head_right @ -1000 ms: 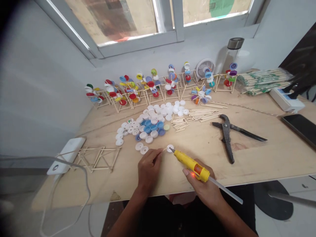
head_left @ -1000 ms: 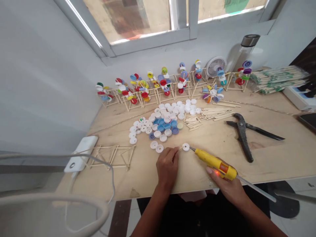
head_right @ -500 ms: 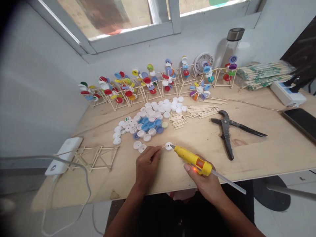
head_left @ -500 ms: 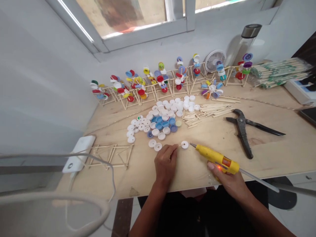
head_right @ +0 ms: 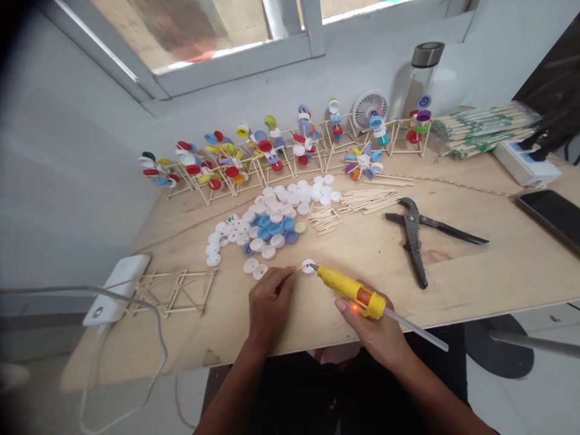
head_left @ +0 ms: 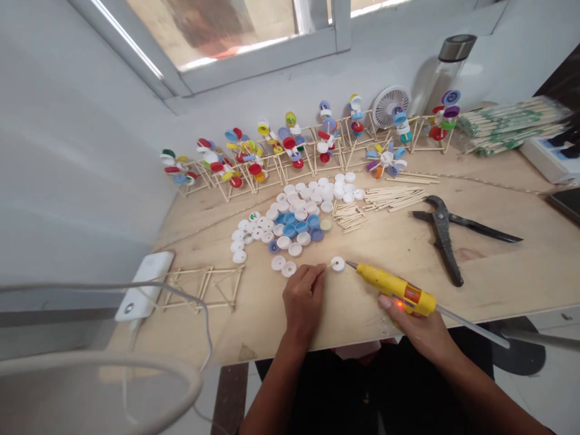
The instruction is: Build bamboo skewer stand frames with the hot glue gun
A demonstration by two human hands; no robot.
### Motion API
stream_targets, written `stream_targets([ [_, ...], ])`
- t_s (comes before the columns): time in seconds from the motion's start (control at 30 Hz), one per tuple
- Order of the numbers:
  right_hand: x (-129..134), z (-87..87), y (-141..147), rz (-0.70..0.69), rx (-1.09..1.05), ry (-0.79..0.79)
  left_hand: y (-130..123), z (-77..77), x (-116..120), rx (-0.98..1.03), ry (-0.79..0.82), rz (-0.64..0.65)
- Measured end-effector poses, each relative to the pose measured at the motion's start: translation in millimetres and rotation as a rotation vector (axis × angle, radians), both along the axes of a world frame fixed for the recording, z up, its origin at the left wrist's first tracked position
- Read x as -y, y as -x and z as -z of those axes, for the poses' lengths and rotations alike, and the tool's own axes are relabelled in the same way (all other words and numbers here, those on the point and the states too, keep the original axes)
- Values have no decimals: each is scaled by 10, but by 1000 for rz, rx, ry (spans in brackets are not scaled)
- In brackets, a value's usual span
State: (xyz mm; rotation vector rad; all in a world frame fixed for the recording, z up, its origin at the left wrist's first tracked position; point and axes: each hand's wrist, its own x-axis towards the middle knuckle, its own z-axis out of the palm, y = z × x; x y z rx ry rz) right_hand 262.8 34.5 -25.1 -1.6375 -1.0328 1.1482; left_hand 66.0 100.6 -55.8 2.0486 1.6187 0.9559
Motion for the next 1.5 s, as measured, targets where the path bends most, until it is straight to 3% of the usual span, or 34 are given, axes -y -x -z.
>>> stream_targets([
  [1.17, -13, -2, -18, -54, -25, -21, 24, 20, -20, -92, -33, 20],
  [1.5, -47, -118, 46, 36, -91, 75, 29, -3, -20, -99, -10, 28],
])
